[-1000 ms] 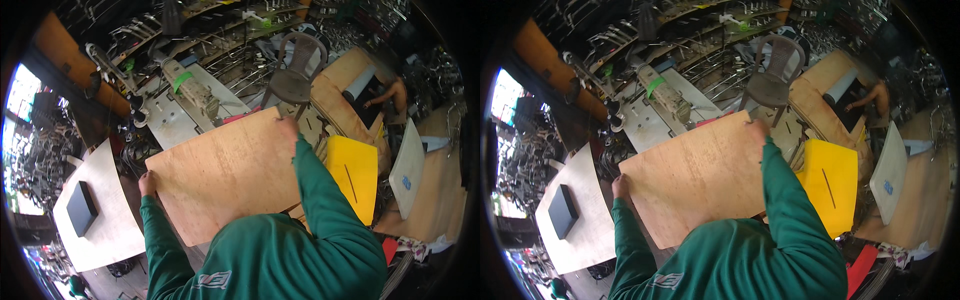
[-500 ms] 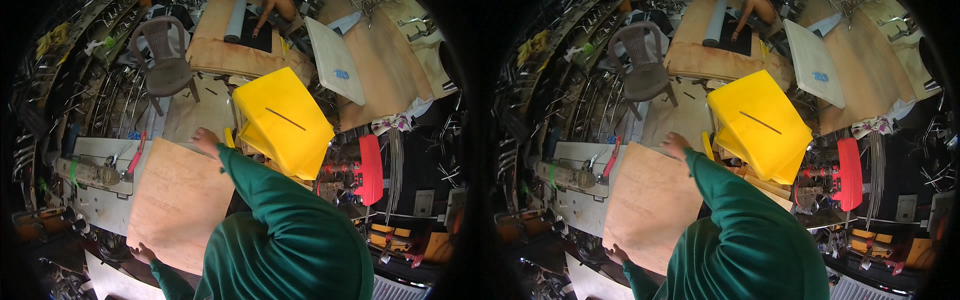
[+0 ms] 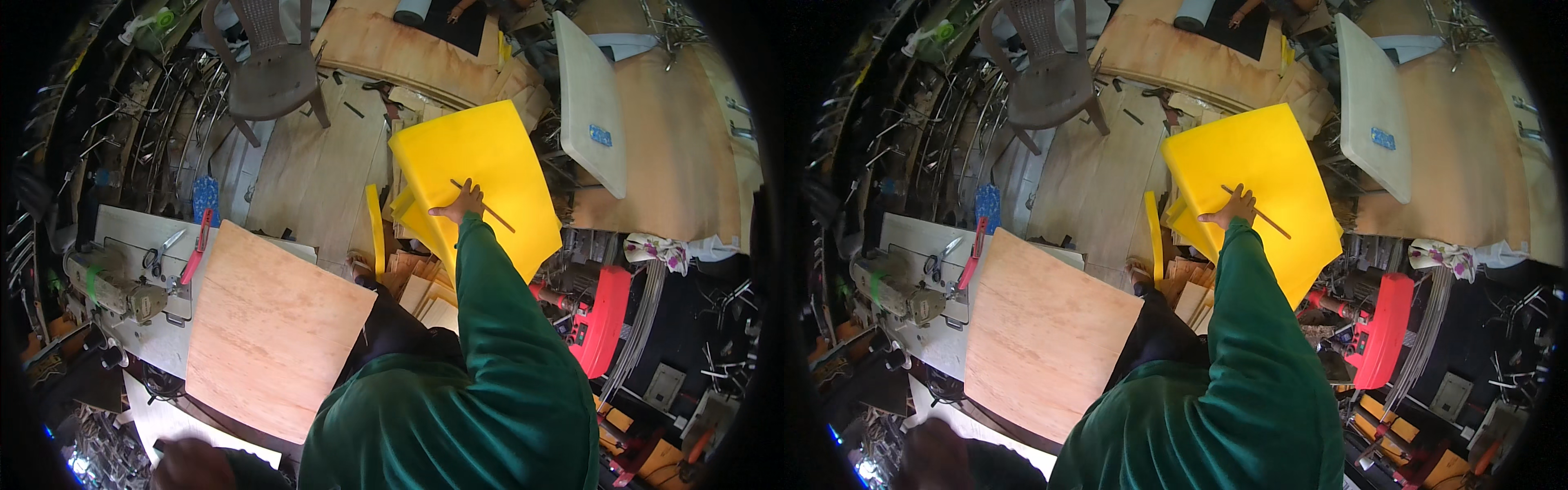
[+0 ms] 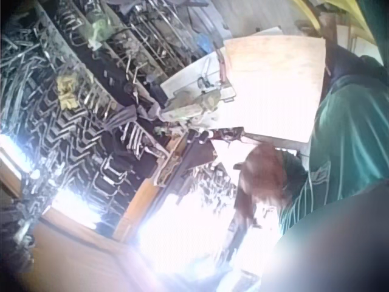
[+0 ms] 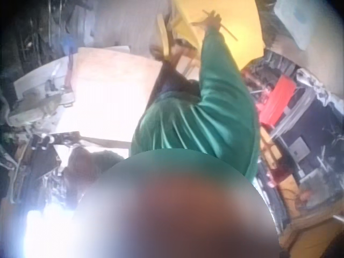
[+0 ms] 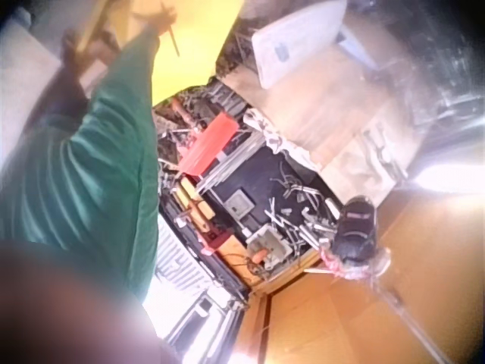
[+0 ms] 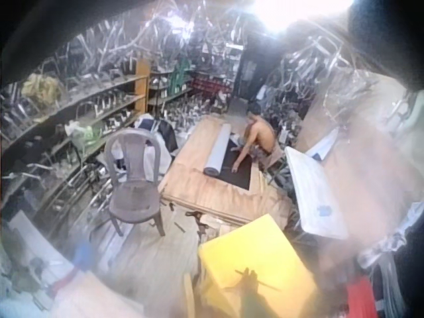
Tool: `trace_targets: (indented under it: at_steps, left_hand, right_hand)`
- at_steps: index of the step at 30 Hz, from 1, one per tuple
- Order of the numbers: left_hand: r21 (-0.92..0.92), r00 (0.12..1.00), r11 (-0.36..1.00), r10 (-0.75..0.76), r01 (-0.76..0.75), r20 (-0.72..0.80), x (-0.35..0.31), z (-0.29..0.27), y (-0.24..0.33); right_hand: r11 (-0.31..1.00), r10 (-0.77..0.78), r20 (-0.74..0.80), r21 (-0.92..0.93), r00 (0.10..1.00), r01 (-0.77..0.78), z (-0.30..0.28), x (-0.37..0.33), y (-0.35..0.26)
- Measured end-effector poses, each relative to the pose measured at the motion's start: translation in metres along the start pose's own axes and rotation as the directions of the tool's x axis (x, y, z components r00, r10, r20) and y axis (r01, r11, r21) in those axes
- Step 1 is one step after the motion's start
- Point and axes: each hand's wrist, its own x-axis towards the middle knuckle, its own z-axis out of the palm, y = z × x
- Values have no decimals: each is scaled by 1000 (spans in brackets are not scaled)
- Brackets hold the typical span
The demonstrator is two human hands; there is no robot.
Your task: The person smooths the edges of a wooden board with an angle grinder, then places it on a yellow foam sheet. They align the board, cut the foam to size with a knife, and place a black seat cushion on the foam. The person handles the board, foam, and cushion throughout.
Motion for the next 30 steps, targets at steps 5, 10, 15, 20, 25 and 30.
trace_targets:
  at_steps: [5, 10, 15, 20, 25, 30]
  left_hand:
    - [-78, 991, 996, 51, -42, 127, 74, -1, -29]
    - [-82, 986, 994, 77, -65, 146, 103, -6, -43]
    - [-81, 982, 991, 113, -102, 148, 109, -8, -30]
    - [-47, 978, 987, 157, -152, 137, 88, -1, 29]
    - [12, 959, 966, 253, -256, 132, 62, 36, 118]
    - [132, 921, 914, 367, -383, 132, 33, 79, 186]
  right_hand:
    - [999, -52, -88, 9, 995, 53, 39, -12, -7]
    - [982, -188, -154, -56, 970, 182, 72, -29, -1]
    - [948, -244, -121, -239, 962, 210, 79, -31, 7]
    - [966, -255, -63, -63, 965, 251, 59, -7, 28]
    - [776, -450, -266, 356, 853, 521, -4, 16, 77]
    - [230, -474, -45, 958, 879, 172, -181, -35, 86]
